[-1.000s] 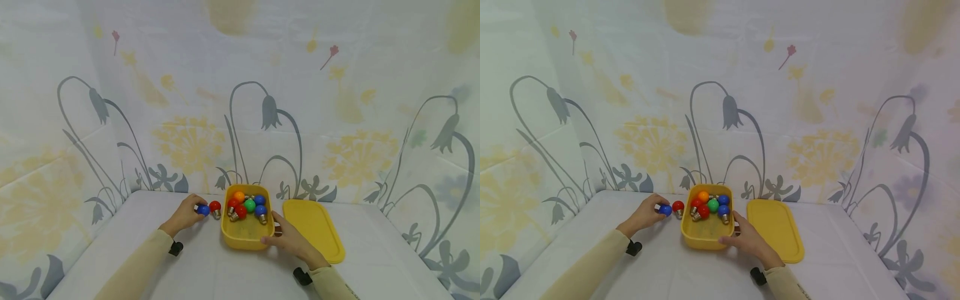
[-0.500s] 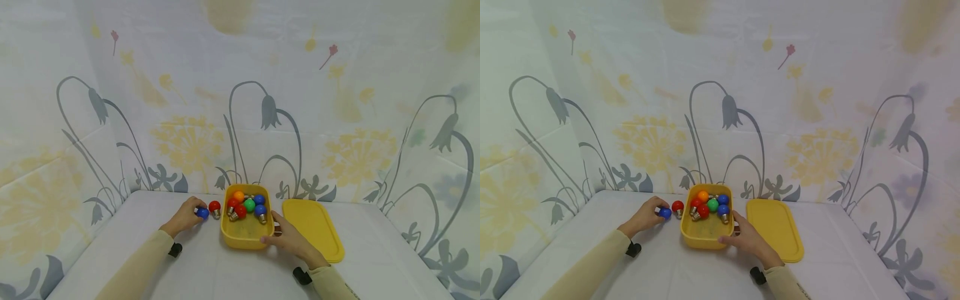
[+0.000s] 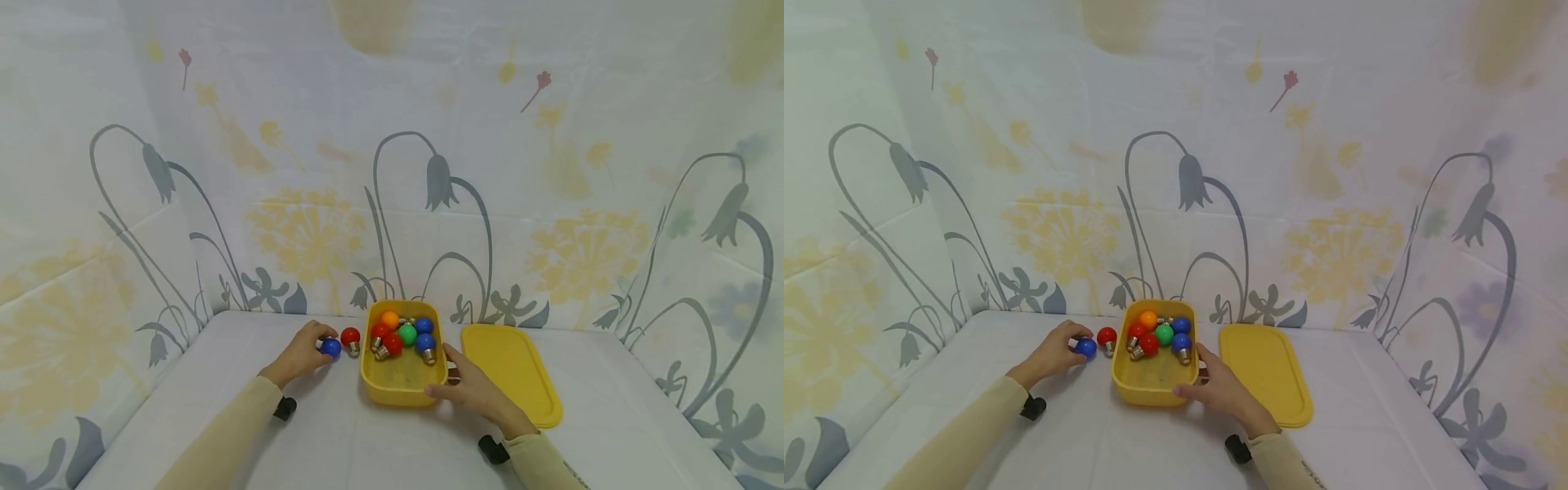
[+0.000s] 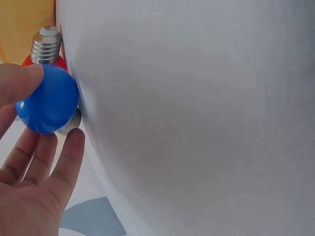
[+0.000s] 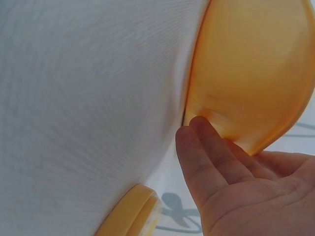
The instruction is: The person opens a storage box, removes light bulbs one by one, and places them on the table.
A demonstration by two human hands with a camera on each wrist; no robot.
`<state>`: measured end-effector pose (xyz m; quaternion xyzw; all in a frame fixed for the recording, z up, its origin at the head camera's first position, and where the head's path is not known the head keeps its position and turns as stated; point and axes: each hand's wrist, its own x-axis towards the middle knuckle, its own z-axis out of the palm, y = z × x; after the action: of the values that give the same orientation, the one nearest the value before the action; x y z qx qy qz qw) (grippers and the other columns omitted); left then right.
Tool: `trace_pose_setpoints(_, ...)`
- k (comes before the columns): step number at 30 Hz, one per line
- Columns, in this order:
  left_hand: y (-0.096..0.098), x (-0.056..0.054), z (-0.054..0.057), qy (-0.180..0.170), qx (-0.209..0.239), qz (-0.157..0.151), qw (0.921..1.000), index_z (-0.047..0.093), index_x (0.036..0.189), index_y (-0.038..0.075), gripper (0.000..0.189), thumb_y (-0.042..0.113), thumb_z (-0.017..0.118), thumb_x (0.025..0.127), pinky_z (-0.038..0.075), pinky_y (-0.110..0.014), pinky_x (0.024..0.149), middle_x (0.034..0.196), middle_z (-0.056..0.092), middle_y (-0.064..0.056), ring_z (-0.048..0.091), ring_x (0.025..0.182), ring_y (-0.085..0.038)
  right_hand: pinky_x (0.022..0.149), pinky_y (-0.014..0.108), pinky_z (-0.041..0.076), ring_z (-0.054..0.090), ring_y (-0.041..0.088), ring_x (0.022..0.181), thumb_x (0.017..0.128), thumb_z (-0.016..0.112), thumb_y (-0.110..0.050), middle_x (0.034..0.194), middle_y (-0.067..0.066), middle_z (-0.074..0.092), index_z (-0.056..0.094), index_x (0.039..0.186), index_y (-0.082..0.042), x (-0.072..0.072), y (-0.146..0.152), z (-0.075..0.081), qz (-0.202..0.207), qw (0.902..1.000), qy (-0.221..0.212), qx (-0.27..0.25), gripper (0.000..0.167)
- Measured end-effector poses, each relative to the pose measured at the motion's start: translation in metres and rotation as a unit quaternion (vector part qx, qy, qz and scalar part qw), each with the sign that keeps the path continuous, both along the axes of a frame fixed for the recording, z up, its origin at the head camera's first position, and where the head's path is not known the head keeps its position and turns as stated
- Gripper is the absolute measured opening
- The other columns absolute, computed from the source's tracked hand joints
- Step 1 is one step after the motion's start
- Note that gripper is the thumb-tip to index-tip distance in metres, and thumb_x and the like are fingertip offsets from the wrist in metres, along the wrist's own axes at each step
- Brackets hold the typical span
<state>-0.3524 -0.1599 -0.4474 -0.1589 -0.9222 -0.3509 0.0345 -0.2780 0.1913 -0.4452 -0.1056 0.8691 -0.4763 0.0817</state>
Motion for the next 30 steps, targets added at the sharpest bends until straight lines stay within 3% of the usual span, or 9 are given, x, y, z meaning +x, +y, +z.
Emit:
trace_pose_setpoints(7,-0.004,0.0,0.01,0.005,-0.004,0.005,1.0,0.063,0.116,0.004,0.042,0.007,0.076,0.076,0.046,-0.048,0.093,0.115,0.054,-0.012,0.05,0.11,-0.033,0.097,0.043,0.046,0.053,0.025,0.116,0.077,0.078,-0.041,0.151,0.012,0.032,0.019,0.152,-0.008,-0.001,0.0,-0.002,0.001,1.0,-0.004,-0.003,0.101)
trace_pose_setpoints(16,-0.001,0.003,0.029,0.053,-0.011,-0.028,0.9981,0.065,0.111,0.008,0.036,0.01,0.076,0.077,0.047,-0.046,0.089,0.114,0.055,-0.01,0.052,0.107,-0.032,0.097,0.044,0.046,0.053,0.025,0.116,0.077,0.078,-0.041,0.151,0.012,0.032,0.02,0.152,-0.008,0.0,0.0,-0.002,-0.002,1.0,-0.001,-0.002,0.101)
trace_pose_setpoints(22,0.012,0.007,0.04,0.066,0.008,-0.056,0.9962,0.066,0.107,0.007,0.03,0.006,0.076,0.079,0.05,-0.044,0.09,0.112,0.056,-0.009,0.053,0.106,-0.034,0.097,0.044,0.046,0.053,0.025,0.116,0.077,0.078,-0.041,0.151,0.013,0.032,0.02,0.152,-0.008,0.0,0.0,-0.002,0.0,1.0,-0.001,-0.001,0.101)
trace_pose_setpoints(30,0.04,0.011,0.052,0.074,0.017,-0.083,0.9937,0.066,0.108,0.007,0.031,0.008,0.076,0.079,0.049,-0.043,0.091,0.107,0.055,-0.005,0.054,0.101,-0.027,0.097,0.044,0.045,0.053,0.025,0.116,0.077,0.078,-0.04,0.152,0.012,0.031,0.02,0.152,-0.008,-0.001,0.0,-0.002,-0.001,1.0,0.002,-0.003,0.1)
